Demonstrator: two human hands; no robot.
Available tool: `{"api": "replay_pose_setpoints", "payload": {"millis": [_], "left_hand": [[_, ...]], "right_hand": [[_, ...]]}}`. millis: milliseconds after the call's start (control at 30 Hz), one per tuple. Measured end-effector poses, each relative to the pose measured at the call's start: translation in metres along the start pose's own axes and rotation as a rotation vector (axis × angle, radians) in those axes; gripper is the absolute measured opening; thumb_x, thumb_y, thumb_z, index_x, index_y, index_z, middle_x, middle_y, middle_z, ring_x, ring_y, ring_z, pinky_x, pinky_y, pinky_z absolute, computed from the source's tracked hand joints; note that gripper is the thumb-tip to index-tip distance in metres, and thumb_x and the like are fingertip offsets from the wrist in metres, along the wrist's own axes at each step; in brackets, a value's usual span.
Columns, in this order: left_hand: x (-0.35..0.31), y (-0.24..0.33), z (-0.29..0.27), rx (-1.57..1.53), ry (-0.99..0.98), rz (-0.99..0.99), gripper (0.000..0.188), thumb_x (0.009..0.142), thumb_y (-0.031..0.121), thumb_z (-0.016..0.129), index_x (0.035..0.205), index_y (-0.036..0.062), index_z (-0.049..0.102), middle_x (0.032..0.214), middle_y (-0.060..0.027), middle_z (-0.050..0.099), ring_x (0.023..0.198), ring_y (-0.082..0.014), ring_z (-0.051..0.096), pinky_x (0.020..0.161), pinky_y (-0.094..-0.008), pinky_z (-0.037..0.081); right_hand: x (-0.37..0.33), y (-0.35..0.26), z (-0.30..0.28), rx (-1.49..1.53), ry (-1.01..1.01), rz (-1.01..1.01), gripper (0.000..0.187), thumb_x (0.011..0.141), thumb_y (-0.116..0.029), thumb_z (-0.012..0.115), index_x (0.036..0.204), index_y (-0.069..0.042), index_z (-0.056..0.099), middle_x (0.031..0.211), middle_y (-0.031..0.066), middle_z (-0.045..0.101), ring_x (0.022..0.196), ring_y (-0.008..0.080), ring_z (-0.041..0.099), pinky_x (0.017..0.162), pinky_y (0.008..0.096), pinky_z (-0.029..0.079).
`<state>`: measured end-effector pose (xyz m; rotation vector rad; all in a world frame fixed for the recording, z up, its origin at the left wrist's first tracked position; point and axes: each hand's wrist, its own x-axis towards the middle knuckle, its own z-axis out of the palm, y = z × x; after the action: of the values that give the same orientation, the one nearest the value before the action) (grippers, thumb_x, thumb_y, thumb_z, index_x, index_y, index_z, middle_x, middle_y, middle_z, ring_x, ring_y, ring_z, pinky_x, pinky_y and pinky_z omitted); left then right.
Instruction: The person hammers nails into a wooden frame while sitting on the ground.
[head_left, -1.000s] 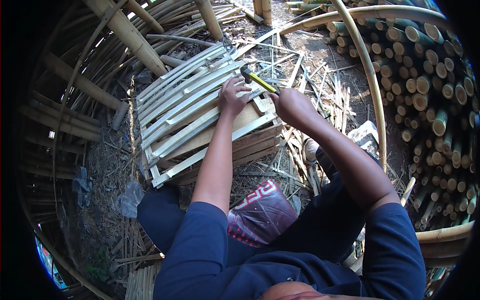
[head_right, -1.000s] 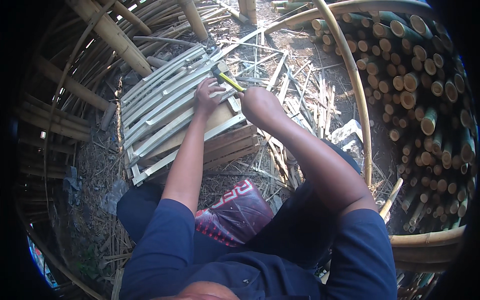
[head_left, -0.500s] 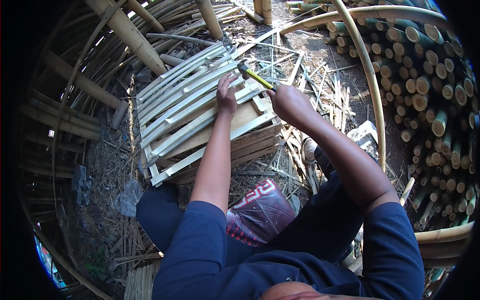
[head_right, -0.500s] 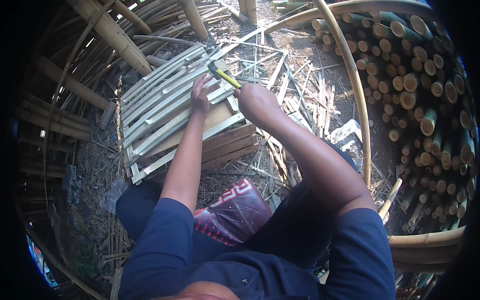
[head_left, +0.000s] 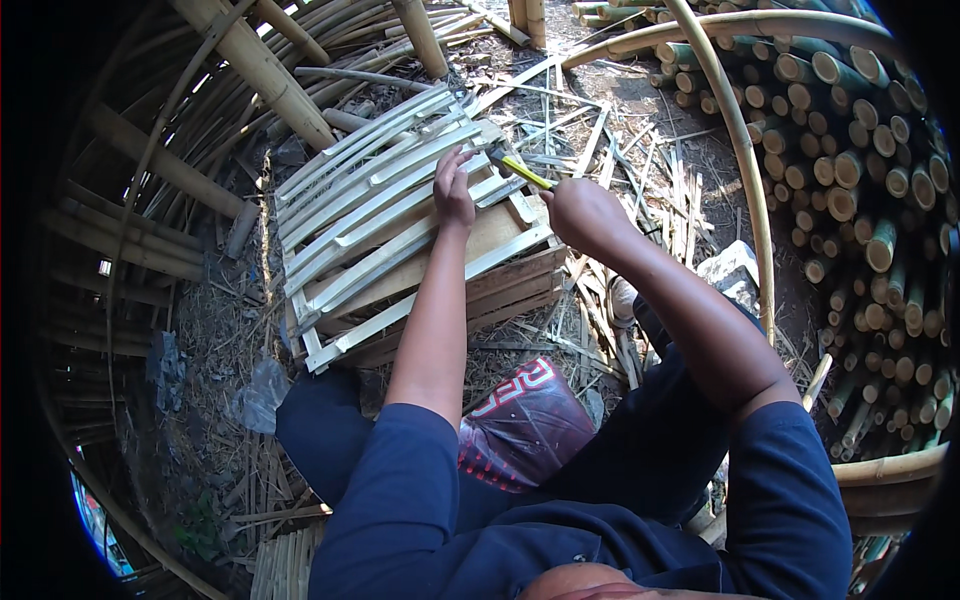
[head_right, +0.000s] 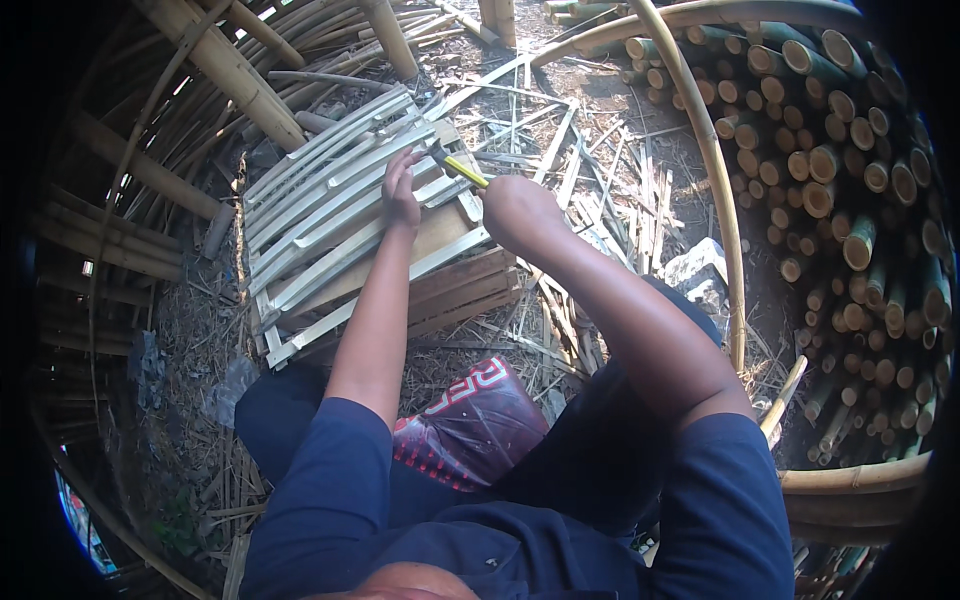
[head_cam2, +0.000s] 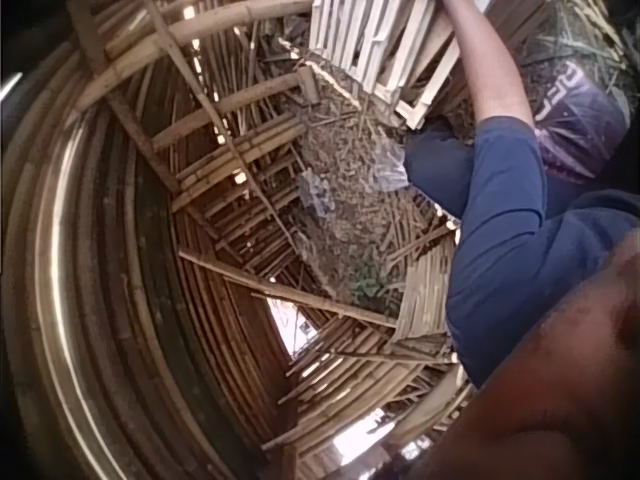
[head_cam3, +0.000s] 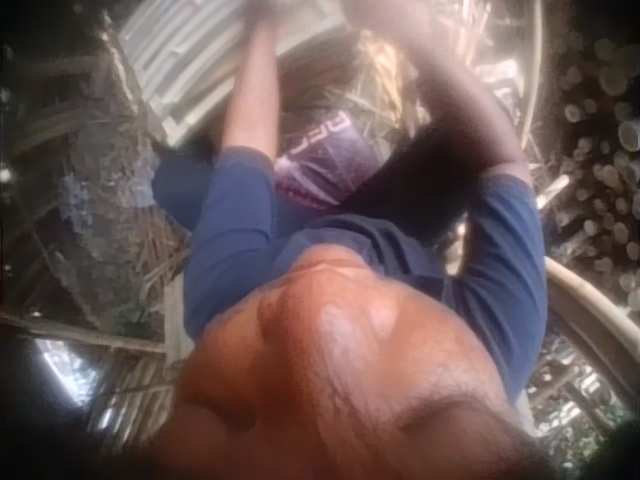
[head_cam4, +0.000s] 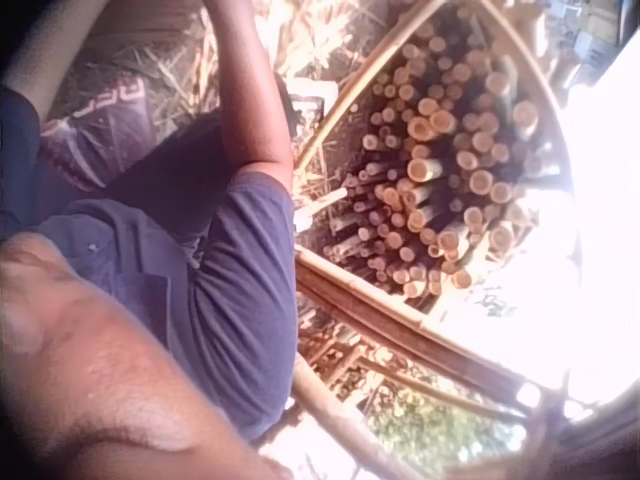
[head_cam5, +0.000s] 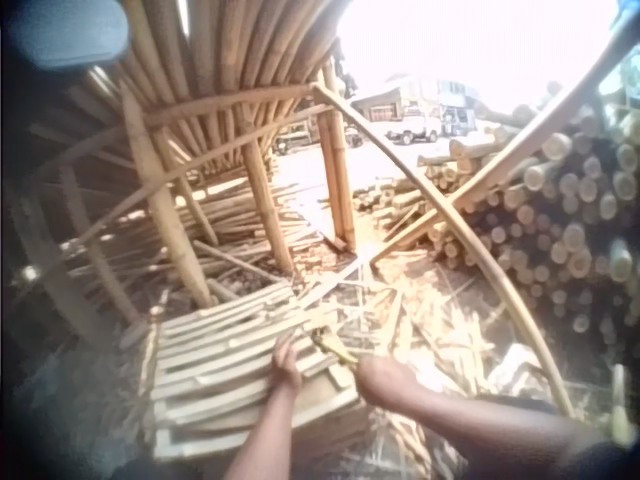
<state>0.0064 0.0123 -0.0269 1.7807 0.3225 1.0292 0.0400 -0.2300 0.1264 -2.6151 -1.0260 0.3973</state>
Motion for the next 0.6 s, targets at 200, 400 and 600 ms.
{"api": "replay_pose_setpoints", "payload": {"millis": [200, 400, 600], "left_hand": [[0.0, 0.002, 0.004, -0.02, -0.009, 0.016, 0.045, 0.092, 0.02, 0.045, 0.118, -0.0046, 0.073, 0.142, -0.0222, 0.059, 0.138, -0.0329, 0.051, 0.12, -0.04, 0.033], [0.0, -0.003, -0.003, 0.01, 0.007, 0.035, 0.044, 0.095, 0.019, 0.044, 0.117, -0.0048, 0.073, 0.141, -0.0228, 0.059, 0.138, -0.0334, 0.052, 0.119, -0.0404, 0.034], [0.0, -0.001, 0.005, 0.002, -0.013, 0.013, 0.046, 0.098, 0.024, 0.044, 0.119, -0.0055, 0.071, 0.143, -0.0218, 0.057, 0.14, -0.0328, 0.048, 0.121, -0.0409, 0.031]], "right_hand": [[-0.004, -0.005, -0.002, -0.01, 0.06, -0.009, 0.046, 0.108, -0.036, 0.051, 0.091, 0.0, 0.074, 0.085, 0.0194, 0.074, 0.082, 0.0408, 0.073, 0.074, 0.0502, 0.057], [-0.008, -0.01, -0.013, 0.002, 0.032, -0.036, 0.044, 0.108, -0.034, 0.051, 0.094, 0.0, 0.074, 0.088, 0.0214, 0.074, 0.085, 0.0402, 0.073, 0.075, 0.0495, 0.057], [0.001, -0.001, -0.001, -0.045, 0.008, -0.005, 0.043, 0.108, -0.034, 0.052, 0.095, 0.001, 0.074, 0.089, 0.0208, 0.074, 0.086, 0.0406, 0.073, 0.075, 0.0494, 0.057]]}}
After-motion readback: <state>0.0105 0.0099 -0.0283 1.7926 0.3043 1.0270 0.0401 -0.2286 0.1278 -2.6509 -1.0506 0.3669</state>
